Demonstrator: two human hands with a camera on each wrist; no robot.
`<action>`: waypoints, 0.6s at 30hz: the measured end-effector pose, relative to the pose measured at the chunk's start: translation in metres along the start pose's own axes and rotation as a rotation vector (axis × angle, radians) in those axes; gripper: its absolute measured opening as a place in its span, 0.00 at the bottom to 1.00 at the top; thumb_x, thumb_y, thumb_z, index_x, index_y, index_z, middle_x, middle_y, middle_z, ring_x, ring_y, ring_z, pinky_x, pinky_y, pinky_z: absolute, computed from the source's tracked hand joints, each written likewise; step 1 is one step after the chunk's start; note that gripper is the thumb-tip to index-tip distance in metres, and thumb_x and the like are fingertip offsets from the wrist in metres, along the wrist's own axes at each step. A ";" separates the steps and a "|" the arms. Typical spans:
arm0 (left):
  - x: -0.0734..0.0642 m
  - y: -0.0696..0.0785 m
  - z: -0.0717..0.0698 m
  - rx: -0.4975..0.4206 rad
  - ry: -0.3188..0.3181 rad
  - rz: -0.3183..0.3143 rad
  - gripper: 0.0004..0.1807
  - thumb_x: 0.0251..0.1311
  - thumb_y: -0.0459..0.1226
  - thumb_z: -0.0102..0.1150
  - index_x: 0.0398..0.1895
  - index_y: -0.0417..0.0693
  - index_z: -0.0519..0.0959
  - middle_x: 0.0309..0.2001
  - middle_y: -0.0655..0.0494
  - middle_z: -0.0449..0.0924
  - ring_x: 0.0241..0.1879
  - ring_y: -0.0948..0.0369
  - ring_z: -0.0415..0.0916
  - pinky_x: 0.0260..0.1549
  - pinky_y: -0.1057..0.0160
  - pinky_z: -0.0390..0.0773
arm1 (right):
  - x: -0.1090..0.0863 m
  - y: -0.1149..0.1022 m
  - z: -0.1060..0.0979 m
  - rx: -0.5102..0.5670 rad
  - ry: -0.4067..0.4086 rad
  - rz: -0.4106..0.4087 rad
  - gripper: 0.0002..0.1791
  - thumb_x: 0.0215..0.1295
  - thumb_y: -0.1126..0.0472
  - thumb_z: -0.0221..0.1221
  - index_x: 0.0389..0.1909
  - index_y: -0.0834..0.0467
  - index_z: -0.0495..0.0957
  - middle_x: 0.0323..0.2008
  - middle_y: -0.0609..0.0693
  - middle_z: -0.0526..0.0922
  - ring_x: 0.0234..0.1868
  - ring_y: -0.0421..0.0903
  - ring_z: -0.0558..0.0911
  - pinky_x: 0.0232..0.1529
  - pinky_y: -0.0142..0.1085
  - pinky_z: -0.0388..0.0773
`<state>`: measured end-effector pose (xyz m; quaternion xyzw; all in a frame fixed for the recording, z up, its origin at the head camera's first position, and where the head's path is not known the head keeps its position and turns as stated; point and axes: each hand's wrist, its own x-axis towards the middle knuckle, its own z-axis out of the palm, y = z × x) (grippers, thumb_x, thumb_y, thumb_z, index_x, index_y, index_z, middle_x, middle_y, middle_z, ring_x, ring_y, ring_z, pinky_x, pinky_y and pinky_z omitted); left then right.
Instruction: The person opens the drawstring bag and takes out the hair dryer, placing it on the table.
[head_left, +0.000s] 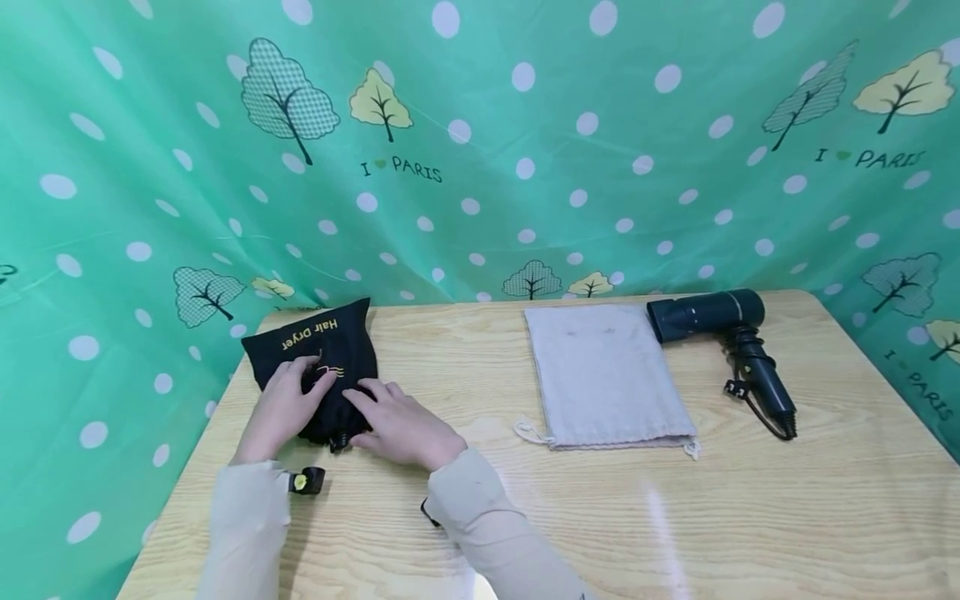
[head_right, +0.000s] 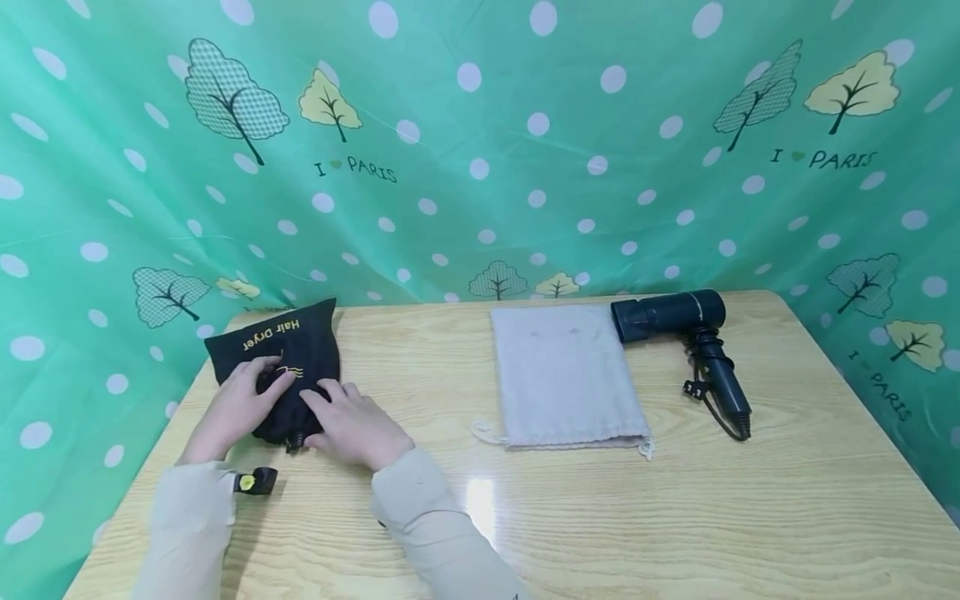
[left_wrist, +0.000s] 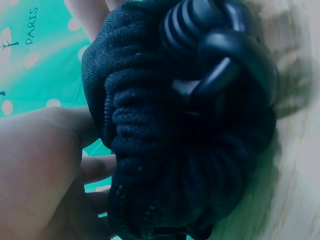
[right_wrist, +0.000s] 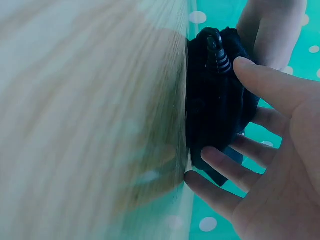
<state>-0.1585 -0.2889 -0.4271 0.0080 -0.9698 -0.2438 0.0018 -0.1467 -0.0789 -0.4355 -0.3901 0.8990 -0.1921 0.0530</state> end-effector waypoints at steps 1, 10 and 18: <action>0.000 0.000 0.000 0.003 0.001 0.005 0.39 0.73 0.57 0.44 0.70 0.32 0.62 0.63 0.28 0.65 0.64 0.34 0.62 0.60 0.34 0.65 | 0.000 0.000 0.000 -0.005 0.000 -0.002 0.36 0.72 0.46 0.56 0.77 0.51 0.57 0.74 0.50 0.60 0.71 0.49 0.65 0.69 0.37 0.67; -0.002 0.000 0.000 -0.012 0.029 0.016 0.38 0.72 0.57 0.48 0.69 0.34 0.66 0.59 0.31 0.74 0.59 0.36 0.70 0.57 0.36 0.70 | 0.001 0.000 -0.002 -0.004 -0.028 0.001 0.36 0.72 0.48 0.56 0.77 0.51 0.56 0.74 0.50 0.61 0.71 0.48 0.65 0.68 0.38 0.69; -0.002 0.000 0.000 -0.013 0.045 0.026 0.38 0.71 0.57 0.49 0.69 0.35 0.68 0.57 0.32 0.77 0.57 0.37 0.73 0.54 0.38 0.73 | 0.000 0.002 -0.003 0.000 -0.035 0.010 0.35 0.73 0.46 0.55 0.76 0.50 0.57 0.73 0.49 0.62 0.71 0.47 0.66 0.69 0.36 0.67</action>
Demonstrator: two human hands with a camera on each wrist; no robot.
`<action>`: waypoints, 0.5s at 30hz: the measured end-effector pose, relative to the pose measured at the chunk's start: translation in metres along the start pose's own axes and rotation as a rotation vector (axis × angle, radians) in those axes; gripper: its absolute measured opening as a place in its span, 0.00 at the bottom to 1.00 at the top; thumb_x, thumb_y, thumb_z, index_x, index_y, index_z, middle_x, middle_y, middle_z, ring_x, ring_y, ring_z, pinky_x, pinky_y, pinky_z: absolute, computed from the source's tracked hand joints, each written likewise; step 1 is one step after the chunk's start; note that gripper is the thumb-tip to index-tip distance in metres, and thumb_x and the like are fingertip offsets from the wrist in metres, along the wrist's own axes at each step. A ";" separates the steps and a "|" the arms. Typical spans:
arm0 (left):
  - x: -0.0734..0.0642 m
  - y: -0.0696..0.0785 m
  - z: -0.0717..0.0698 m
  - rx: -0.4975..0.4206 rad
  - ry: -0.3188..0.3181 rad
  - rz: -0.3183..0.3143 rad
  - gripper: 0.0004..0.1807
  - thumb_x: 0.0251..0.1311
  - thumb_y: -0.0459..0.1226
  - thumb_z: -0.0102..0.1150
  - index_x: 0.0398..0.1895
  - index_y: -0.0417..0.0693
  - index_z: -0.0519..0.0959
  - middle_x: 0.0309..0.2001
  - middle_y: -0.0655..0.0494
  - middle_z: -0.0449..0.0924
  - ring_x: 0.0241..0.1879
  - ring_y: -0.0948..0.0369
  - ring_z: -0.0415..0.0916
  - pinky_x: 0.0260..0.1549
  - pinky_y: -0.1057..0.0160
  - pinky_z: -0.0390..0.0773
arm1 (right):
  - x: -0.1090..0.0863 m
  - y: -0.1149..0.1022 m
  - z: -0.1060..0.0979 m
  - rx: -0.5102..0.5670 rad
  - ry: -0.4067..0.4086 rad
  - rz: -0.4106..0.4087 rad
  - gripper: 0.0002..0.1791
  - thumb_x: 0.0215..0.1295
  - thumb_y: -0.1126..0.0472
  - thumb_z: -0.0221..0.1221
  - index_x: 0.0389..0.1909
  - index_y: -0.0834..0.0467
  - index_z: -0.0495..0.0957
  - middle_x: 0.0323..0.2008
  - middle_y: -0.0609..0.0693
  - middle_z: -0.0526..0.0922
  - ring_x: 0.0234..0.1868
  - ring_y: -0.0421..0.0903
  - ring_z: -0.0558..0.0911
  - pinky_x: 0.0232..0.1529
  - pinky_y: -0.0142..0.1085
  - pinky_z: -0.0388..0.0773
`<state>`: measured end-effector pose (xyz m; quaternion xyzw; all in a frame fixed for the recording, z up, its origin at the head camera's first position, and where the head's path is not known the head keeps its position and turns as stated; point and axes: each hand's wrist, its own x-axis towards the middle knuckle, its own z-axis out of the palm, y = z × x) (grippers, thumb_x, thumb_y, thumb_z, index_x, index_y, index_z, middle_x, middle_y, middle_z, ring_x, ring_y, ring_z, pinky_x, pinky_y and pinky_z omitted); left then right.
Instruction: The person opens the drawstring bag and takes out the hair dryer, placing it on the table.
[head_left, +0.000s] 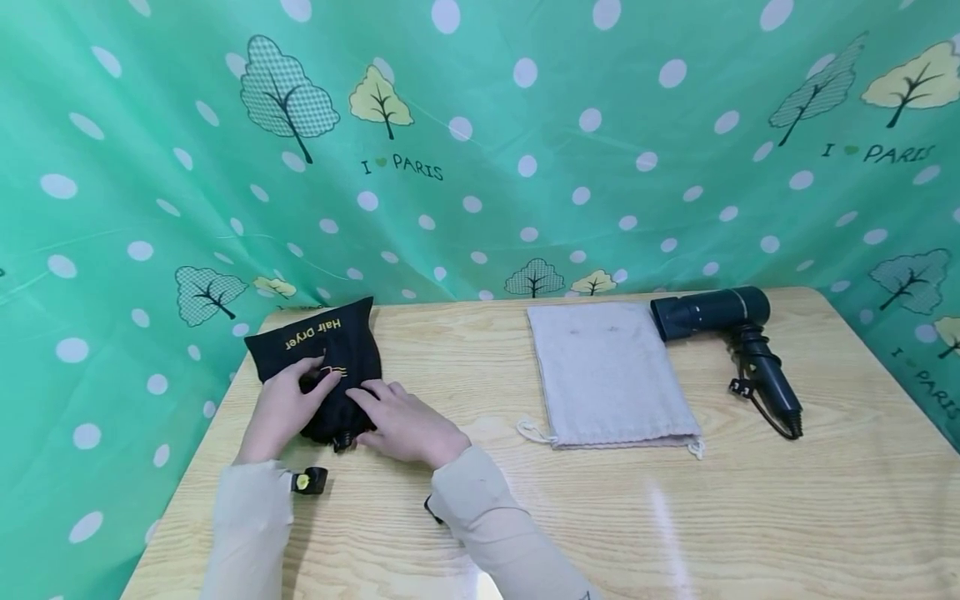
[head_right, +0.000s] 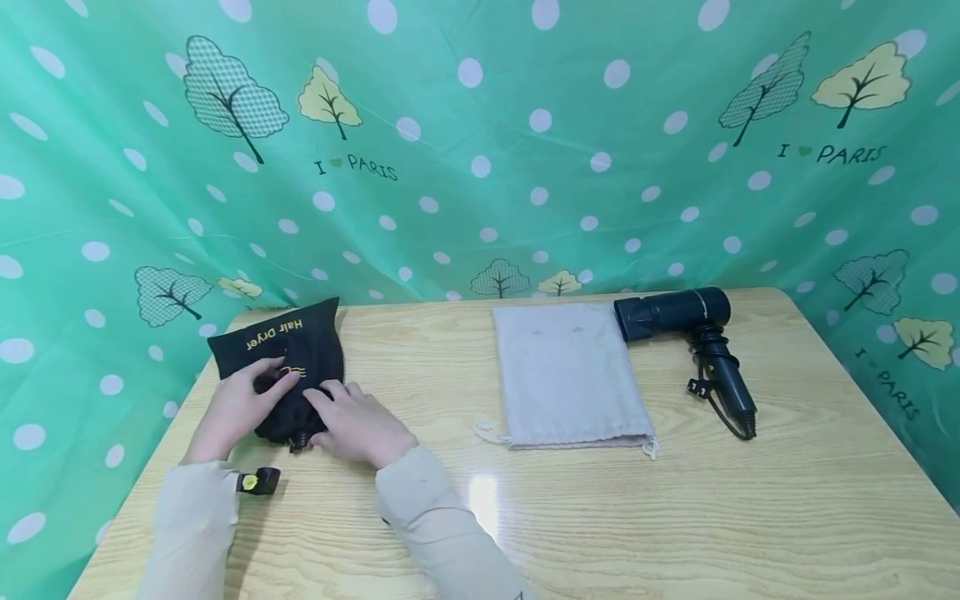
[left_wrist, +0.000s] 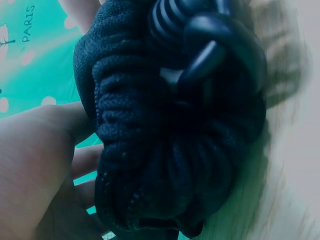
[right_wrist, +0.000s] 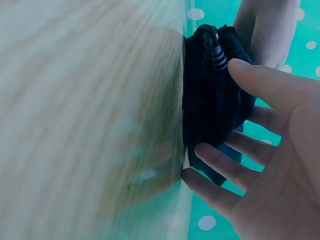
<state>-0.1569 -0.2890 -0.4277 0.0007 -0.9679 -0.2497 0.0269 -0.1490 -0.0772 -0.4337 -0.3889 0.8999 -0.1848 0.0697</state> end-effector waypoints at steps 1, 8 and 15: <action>0.000 0.000 0.001 -0.001 0.002 0.000 0.38 0.71 0.57 0.49 0.68 0.35 0.68 0.57 0.33 0.77 0.57 0.37 0.73 0.54 0.38 0.73 | 0.000 0.000 -0.001 0.003 0.001 0.000 0.35 0.73 0.46 0.54 0.76 0.50 0.58 0.73 0.49 0.62 0.70 0.47 0.66 0.69 0.36 0.67; 0.000 0.003 0.003 0.012 0.011 0.012 0.37 0.70 0.58 0.49 0.67 0.35 0.69 0.55 0.33 0.78 0.57 0.37 0.74 0.55 0.37 0.72 | -0.001 0.003 -0.003 0.024 0.016 0.007 0.33 0.74 0.44 0.52 0.75 0.51 0.61 0.71 0.50 0.65 0.69 0.47 0.68 0.67 0.35 0.69; 0.001 0.007 0.005 0.005 0.012 0.022 0.37 0.70 0.57 0.50 0.67 0.35 0.70 0.56 0.33 0.78 0.56 0.37 0.75 0.54 0.38 0.73 | -0.003 0.008 -0.004 -0.020 0.098 -0.026 0.26 0.74 0.49 0.54 0.69 0.52 0.68 0.63 0.49 0.73 0.60 0.45 0.75 0.62 0.33 0.73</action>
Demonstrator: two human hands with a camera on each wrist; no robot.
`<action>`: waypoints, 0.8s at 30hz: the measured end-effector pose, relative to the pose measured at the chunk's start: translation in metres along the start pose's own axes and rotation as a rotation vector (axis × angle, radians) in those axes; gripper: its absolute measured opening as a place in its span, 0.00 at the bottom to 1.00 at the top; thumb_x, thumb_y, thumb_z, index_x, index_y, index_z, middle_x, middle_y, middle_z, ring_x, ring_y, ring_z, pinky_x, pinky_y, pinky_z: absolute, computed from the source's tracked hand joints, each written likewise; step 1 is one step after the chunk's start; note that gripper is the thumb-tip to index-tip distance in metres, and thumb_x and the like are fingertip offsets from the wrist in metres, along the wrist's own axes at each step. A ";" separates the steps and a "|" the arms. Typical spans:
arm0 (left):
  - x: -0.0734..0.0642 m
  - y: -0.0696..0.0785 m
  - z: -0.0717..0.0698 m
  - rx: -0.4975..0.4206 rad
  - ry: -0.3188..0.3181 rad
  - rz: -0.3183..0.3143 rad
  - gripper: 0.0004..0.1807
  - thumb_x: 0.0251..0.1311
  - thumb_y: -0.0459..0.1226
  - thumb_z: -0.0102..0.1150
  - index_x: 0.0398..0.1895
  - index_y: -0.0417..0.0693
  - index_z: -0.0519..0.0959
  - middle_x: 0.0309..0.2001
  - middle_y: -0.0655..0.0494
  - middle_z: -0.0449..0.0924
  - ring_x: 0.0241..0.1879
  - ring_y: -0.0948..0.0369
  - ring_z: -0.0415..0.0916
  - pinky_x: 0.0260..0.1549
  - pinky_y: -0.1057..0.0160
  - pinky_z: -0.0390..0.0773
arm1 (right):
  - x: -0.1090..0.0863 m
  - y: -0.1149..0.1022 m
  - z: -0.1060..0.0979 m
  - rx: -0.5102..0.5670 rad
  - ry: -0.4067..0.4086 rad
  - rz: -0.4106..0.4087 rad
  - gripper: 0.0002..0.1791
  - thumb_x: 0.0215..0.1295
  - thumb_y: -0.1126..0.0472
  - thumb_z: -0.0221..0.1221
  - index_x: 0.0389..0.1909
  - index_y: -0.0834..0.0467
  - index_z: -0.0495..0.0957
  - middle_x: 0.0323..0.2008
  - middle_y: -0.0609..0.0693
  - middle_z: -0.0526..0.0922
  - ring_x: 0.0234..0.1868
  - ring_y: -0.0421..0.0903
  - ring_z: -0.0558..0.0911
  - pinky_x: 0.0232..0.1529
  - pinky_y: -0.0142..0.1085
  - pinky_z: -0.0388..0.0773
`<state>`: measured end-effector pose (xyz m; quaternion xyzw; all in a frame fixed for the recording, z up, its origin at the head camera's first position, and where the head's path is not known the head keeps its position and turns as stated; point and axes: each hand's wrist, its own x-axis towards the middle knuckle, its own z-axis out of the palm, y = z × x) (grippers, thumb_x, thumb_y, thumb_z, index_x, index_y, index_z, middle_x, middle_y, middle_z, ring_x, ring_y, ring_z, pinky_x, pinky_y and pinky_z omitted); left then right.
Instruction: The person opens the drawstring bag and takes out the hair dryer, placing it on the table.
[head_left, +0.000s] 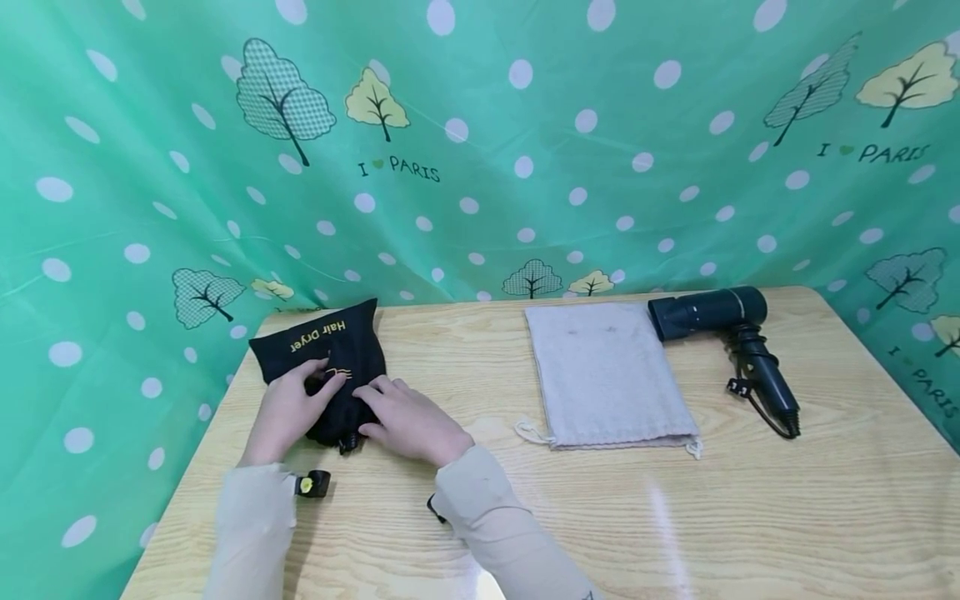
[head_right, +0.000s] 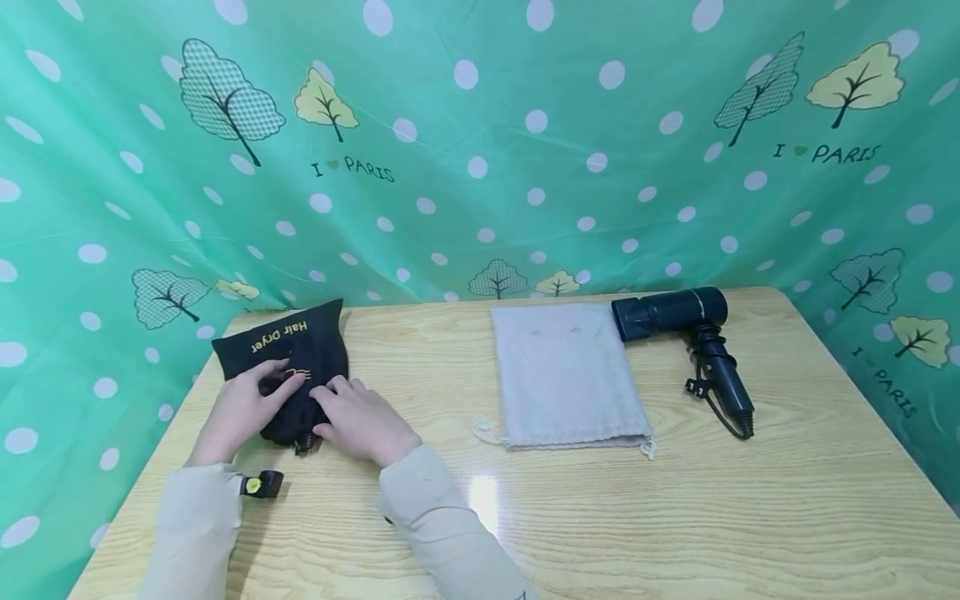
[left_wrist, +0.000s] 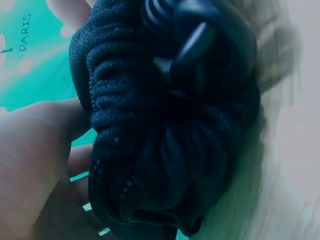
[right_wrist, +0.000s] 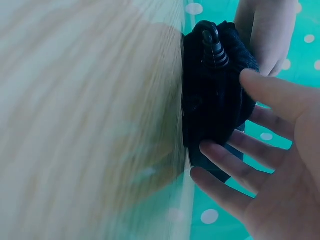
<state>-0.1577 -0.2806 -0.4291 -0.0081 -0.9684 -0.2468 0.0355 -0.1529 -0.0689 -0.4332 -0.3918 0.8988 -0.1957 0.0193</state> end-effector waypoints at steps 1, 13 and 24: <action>0.000 0.000 0.000 -0.002 0.003 0.003 0.37 0.70 0.57 0.50 0.67 0.36 0.70 0.56 0.33 0.79 0.55 0.37 0.75 0.54 0.38 0.73 | 0.000 0.000 0.000 -0.001 0.006 -0.003 0.26 0.74 0.50 0.55 0.68 0.53 0.68 0.62 0.49 0.73 0.60 0.45 0.75 0.61 0.33 0.73; -0.001 0.004 0.005 -0.015 0.022 0.027 0.35 0.70 0.55 0.52 0.67 0.37 0.71 0.56 0.35 0.80 0.53 0.38 0.78 0.51 0.39 0.76 | -0.003 0.003 -0.002 0.034 0.010 0.013 0.25 0.72 0.52 0.58 0.67 0.53 0.70 0.60 0.50 0.74 0.58 0.45 0.77 0.59 0.33 0.75; 0.000 0.010 0.011 -0.052 0.030 0.025 0.34 0.70 0.53 0.54 0.68 0.37 0.70 0.56 0.35 0.80 0.53 0.40 0.79 0.53 0.41 0.77 | -0.008 0.006 -0.007 0.040 0.003 0.026 0.24 0.72 0.54 0.58 0.66 0.52 0.70 0.60 0.49 0.74 0.57 0.45 0.77 0.57 0.34 0.77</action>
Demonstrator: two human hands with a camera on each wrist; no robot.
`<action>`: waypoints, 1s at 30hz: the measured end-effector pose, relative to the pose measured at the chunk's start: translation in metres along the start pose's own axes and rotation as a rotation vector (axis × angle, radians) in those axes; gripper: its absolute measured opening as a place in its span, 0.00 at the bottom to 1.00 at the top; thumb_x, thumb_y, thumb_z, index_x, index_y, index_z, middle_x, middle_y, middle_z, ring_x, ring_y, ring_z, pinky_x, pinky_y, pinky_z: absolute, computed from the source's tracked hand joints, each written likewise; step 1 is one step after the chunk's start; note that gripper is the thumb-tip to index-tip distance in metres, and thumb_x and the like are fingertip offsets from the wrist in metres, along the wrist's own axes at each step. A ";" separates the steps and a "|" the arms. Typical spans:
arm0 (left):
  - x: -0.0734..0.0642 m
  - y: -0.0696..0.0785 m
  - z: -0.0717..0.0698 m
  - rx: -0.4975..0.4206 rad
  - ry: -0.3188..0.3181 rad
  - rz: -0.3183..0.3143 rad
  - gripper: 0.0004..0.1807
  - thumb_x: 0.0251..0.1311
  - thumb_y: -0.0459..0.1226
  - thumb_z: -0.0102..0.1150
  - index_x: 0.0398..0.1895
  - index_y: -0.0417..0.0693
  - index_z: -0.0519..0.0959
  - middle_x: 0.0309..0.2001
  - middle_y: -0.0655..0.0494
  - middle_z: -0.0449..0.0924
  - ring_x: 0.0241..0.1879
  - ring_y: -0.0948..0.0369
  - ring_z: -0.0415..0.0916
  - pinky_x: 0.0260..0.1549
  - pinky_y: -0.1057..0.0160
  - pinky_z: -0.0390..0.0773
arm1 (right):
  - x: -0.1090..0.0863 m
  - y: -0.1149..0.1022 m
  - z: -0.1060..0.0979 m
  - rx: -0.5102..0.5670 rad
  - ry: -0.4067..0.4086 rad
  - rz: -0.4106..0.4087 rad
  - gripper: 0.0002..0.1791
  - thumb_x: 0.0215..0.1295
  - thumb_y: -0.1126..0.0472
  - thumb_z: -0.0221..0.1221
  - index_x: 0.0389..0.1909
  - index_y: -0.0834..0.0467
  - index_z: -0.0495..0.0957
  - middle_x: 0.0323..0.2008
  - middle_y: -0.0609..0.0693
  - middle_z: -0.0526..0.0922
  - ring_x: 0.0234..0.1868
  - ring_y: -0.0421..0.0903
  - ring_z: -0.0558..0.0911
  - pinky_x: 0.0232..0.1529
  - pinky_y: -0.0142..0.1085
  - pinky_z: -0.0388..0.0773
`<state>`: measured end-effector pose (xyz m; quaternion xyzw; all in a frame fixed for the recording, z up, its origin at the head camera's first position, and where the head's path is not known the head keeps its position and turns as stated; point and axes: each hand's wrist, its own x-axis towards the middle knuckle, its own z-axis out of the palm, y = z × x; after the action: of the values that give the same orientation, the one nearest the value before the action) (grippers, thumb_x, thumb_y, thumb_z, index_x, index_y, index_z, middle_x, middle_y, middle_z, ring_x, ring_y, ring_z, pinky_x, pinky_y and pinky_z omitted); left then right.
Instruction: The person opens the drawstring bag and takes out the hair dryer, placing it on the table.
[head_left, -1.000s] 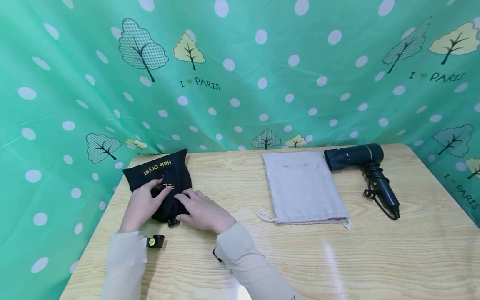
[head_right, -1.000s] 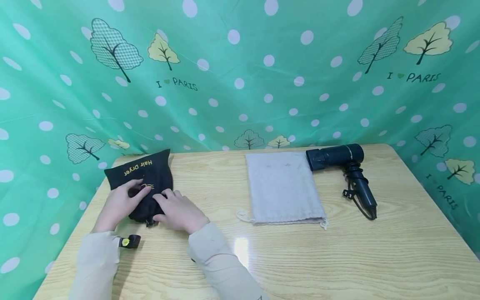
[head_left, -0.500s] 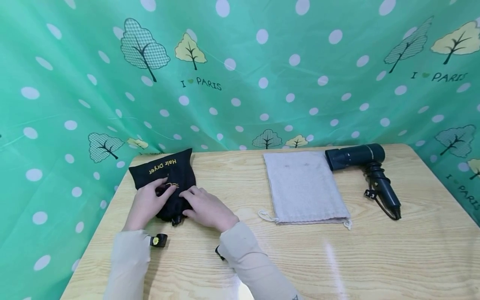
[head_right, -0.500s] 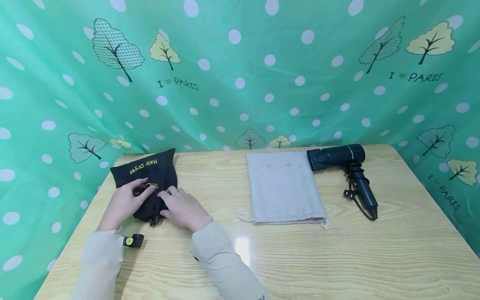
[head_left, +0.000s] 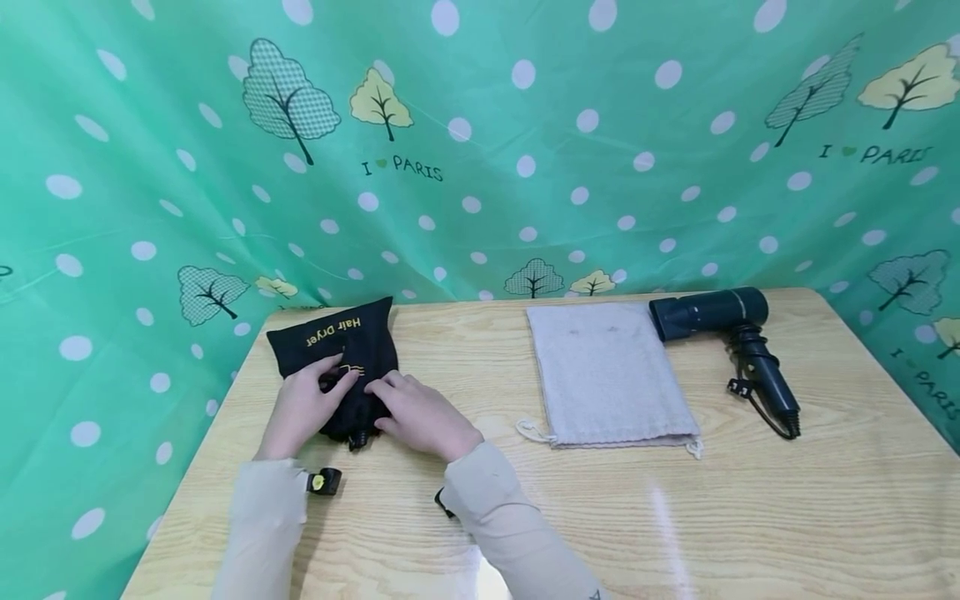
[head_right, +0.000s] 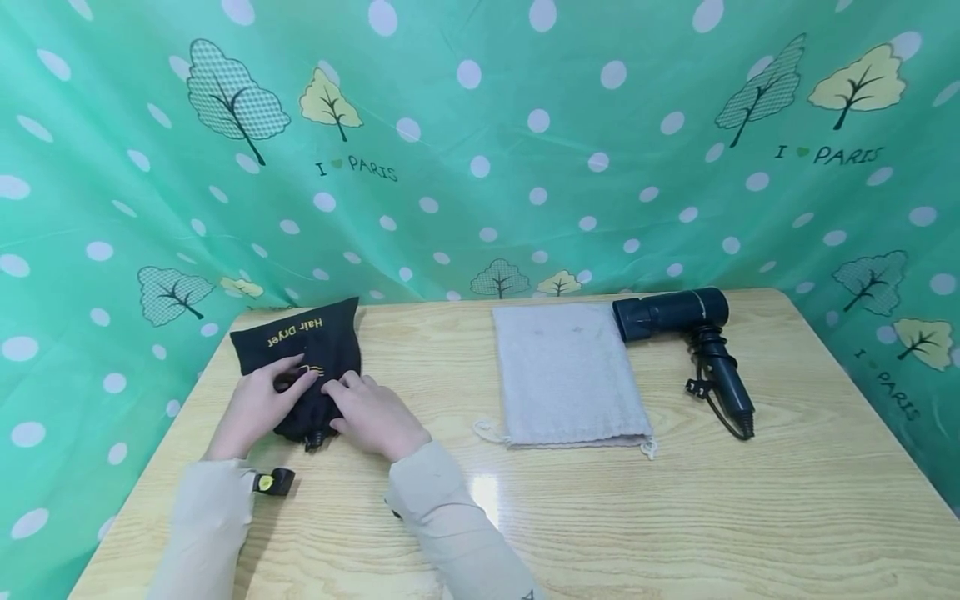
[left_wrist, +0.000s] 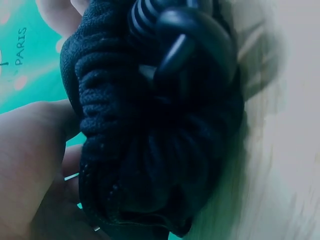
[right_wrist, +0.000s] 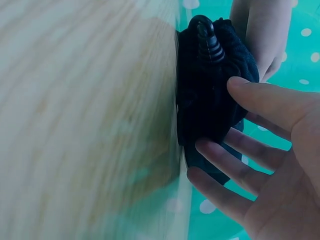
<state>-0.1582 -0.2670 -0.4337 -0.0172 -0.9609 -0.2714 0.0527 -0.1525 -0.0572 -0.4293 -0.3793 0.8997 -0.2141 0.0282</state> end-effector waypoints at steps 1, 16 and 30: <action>0.000 0.001 0.001 0.000 0.001 0.003 0.34 0.70 0.53 0.54 0.68 0.37 0.70 0.55 0.35 0.80 0.53 0.40 0.79 0.53 0.41 0.77 | 0.000 0.000 0.000 0.004 -0.001 0.002 0.24 0.72 0.54 0.58 0.66 0.52 0.70 0.60 0.49 0.74 0.57 0.45 0.77 0.57 0.35 0.77; 0.001 0.010 0.011 -0.023 -0.007 0.030 0.34 0.69 0.55 0.54 0.68 0.39 0.70 0.56 0.37 0.80 0.57 0.40 0.77 0.56 0.40 0.74 | -0.007 0.013 -0.007 0.045 -0.020 0.016 0.22 0.71 0.52 0.60 0.62 0.52 0.73 0.56 0.48 0.76 0.51 0.42 0.79 0.53 0.32 0.77; 0.004 0.017 0.020 -0.035 -0.056 0.046 0.35 0.71 0.55 0.52 0.70 0.41 0.68 0.60 0.38 0.77 0.63 0.41 0.71 0.61 0.39 0.70 | -0.013 0.019 -0.012 0.077 -0.064 0.061 0.21 0.70 0.49 0.60 0.58 0.54 0.74 0.52 0.48 0.76 0.43 0.39 0.77 0.49 0.30 0.76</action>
<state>-0.1627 -0.2419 -0.4413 -0.0478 -0.9564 -0.2864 0.0317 -0.1587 -0.0312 -0.4275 -0.3571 0.9005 -0.2354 0.0779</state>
